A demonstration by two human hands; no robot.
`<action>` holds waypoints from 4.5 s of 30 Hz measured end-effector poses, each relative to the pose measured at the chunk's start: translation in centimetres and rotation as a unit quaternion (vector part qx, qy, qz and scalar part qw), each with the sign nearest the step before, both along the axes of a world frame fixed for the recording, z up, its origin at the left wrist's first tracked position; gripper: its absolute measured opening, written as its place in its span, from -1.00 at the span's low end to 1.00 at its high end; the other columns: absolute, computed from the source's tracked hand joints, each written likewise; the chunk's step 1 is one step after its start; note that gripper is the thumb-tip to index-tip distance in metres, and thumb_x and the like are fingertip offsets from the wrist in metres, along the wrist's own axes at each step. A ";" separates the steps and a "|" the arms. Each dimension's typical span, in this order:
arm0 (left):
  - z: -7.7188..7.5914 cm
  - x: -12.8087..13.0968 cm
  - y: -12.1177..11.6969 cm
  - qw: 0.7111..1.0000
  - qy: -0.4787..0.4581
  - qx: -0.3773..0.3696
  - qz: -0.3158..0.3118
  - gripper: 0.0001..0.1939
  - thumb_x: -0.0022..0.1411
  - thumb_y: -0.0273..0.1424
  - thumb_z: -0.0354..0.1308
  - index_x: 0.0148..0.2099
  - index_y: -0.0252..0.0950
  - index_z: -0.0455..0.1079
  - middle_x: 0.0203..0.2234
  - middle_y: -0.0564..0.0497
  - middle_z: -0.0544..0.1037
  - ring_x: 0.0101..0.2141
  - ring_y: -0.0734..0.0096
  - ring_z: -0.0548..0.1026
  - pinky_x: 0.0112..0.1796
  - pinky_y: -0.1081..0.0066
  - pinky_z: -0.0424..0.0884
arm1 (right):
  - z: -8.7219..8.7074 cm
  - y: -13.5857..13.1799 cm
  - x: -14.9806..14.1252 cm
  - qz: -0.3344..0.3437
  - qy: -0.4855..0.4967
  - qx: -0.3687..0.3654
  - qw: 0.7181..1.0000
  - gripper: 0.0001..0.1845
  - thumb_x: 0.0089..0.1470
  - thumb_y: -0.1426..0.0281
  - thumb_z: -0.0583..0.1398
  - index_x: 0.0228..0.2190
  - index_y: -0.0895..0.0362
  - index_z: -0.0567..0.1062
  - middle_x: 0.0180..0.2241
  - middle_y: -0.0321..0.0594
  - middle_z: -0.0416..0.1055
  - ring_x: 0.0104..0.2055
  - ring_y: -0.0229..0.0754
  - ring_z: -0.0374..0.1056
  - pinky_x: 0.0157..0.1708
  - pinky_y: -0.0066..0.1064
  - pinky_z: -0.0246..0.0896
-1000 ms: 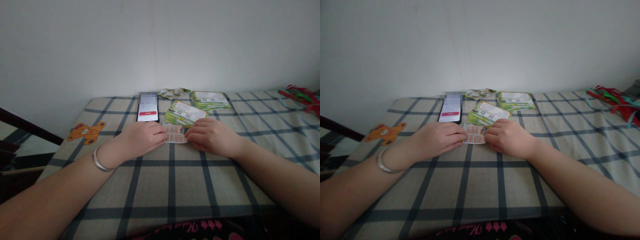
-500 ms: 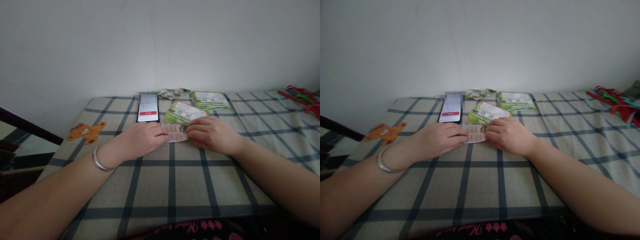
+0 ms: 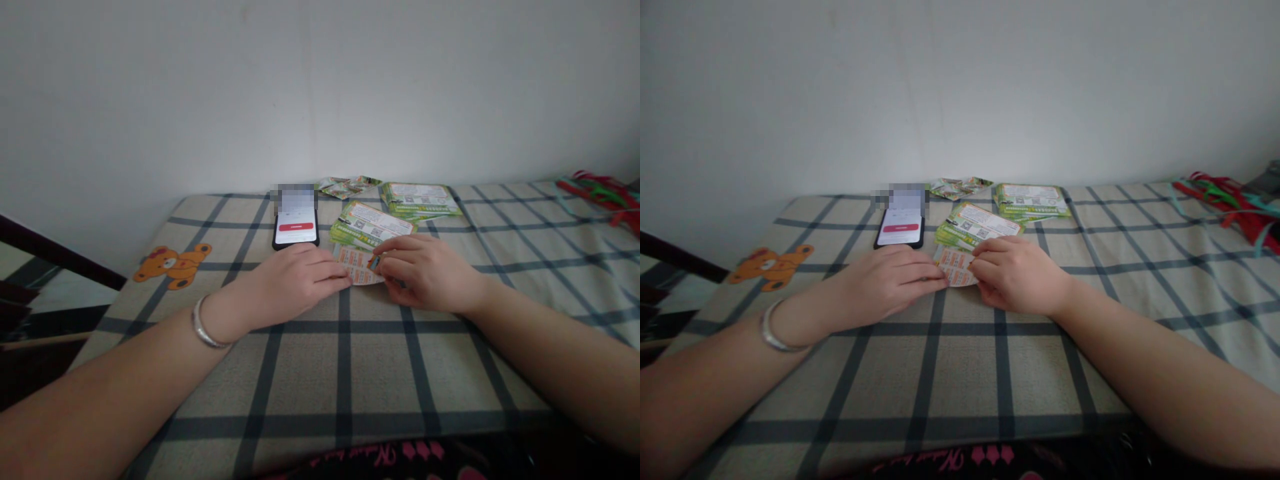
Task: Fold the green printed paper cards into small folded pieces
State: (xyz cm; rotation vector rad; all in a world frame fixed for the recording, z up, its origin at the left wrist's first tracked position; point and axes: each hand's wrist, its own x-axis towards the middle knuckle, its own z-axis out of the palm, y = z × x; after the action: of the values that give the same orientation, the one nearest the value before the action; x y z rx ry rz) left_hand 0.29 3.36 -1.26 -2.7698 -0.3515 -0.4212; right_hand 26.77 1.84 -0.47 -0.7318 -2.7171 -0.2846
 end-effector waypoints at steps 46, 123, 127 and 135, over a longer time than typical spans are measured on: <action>0.2 0.3 -1.2 0.995 0.013 -0.081 0.064 -0.71 0.31 -0.39 0.02 0.03 -0.20 0.41 -0.06 -0.10 0.48 -0.05 0.15 0.43 -0.08 0.12 0.44 | 0.8 -0.6 0.3 0.060 0.053 -0.247 0.966 -0.70 0.08 0.51 0.16 -0.12 0.10 0.50 -0.21 -0.21 0.53 -0.20 -0.23 0.43 -0.18 -0.38 0.30; 0.3 2.2 -2.4 0.856 -0.291 -0.385 0.184 -0.90 0.22 -0.51 0.12 -0.20 -0.27 0.40 -0.33 0.09 0.52 -0.32 0.51 0.48 -0.27 0.48 0.42 | -0.8 0.0 -2.3 -0.047 0.224 -0.106 0.968 -0.88 0.17 0.45 0.18 -0.26 0.13 0.54 -0.28 -0.19 0.54 -0.16 -0.17 0.40 -0.12 -0.32 0.31; 0.1 2.1 -2.4 0.862 -0.288 -0.375 0.181 -0.90 0.23 -0.50 0.12 -0.19 -0.28 0.40 -0.33 0.08 0.53 -0.33 0.50 0.48 -0.28 0.48 0.42 | -1.0 0.1 -2.3 -0.035 0.226 -0.109 0.967 -0.86 0.17 0.45 0.17 -0.23 0.11 0.53 -0.27 -0.21 0.54 -0.15 -0.18 0.40 -0.10 -0.31 0.31; -0.1 2.0 -2.0 0.836 -0.309 -0.409 0.194 -0.93 0.20 -0.49 0.13 -0.25 -0.28 0.42 -0.40 0.10 0.53 -0.38 0.52 0.48 -0.32 0.49 0.41 | -0.8 -0.1 -2.6 -0.067 0.215 -0.134 0.965 -0.80 0.13 0.40 0.20 -0.18 0.11 0.51 -0.26 -0.20 0.53 -0.17 -0.15 0.39 -0.15 -0.28 0.28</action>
State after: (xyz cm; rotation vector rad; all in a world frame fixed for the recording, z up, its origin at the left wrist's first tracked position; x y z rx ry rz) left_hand 2.28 1.39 -1.37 -3.0947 -1.5374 -1.3107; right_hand 24.21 1.73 -1.30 -0.9286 -2.3161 0.1998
